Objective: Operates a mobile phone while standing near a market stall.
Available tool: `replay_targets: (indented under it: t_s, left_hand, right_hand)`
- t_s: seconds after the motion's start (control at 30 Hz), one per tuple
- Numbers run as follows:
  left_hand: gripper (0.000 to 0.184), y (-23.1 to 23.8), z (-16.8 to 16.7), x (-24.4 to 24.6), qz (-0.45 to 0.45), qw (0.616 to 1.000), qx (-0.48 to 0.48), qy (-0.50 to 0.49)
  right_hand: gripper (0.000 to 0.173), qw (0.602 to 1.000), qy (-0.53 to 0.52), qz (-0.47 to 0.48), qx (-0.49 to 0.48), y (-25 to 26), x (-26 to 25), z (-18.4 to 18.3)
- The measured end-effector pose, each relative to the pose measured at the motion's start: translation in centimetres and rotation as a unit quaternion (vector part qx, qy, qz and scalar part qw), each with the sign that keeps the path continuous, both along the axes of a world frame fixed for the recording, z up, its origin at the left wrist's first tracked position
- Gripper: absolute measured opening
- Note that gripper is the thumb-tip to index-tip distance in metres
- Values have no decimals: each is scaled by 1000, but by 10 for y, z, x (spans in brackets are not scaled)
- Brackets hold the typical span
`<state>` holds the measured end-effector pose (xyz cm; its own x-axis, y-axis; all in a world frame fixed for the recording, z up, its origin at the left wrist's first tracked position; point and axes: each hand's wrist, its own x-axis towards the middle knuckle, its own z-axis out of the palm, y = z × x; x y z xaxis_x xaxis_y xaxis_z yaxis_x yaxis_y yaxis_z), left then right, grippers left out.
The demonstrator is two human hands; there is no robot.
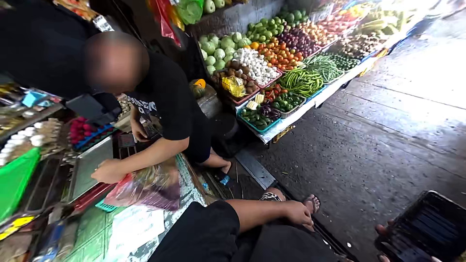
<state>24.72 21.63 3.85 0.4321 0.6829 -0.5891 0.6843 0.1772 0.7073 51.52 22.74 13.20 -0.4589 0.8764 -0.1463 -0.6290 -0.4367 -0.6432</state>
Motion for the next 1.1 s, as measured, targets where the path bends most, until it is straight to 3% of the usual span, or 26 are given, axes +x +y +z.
replay_targets:
  t_s: [0.1, 0.2, 0.3, 0.5, 0.6, 0.77, 0.9, 0.97, 1.1]
  left_hand:
    - [37, -7, -32, -25, 25, 987, 81, 134]
    - [36, -14, -57, -42, -1, 979, 42, 200]
    - [35, -21, -30, -36, -71, 983, -33, 163]
    - [26, -19, -22, -27, -5, 999, 7, 52]
    - [25, -15, -15, -33, -13, 999, 11, 39]
    - [23, -14, -19, -39, -38, 998, 53, 3]
    - [26, 6, 3, -21, -81, 990, 8, 114]
    - [26, 11, 9, -14, -24, 996, 50, 72]
    - [21, 27, 56, 22, 140, 968, 95, -184]
  right_hand:
    - [38, 1000, 6, 2, -2, -1, -4, -2]
    - [38, 1000, 16, 2, -11, -3, -9, -2]
    - [33, 999, 14, 0, -29, -6, -14, -3]
    - [35, 999, 15, -3, -33, -11, -20, -5]
    - [36, 999, 7, -4, -38, -8, -13, -7]
    - [48, 991, -69, -102, -48, -9, -16, 11]
    - [40, 986, -88, -132, -61, -9, -9, 30]
    - [38, 987, -75, -129, -53, -14, -5, 29]
    - [40, 990, -54, -125, -44, -25, -4, 28]
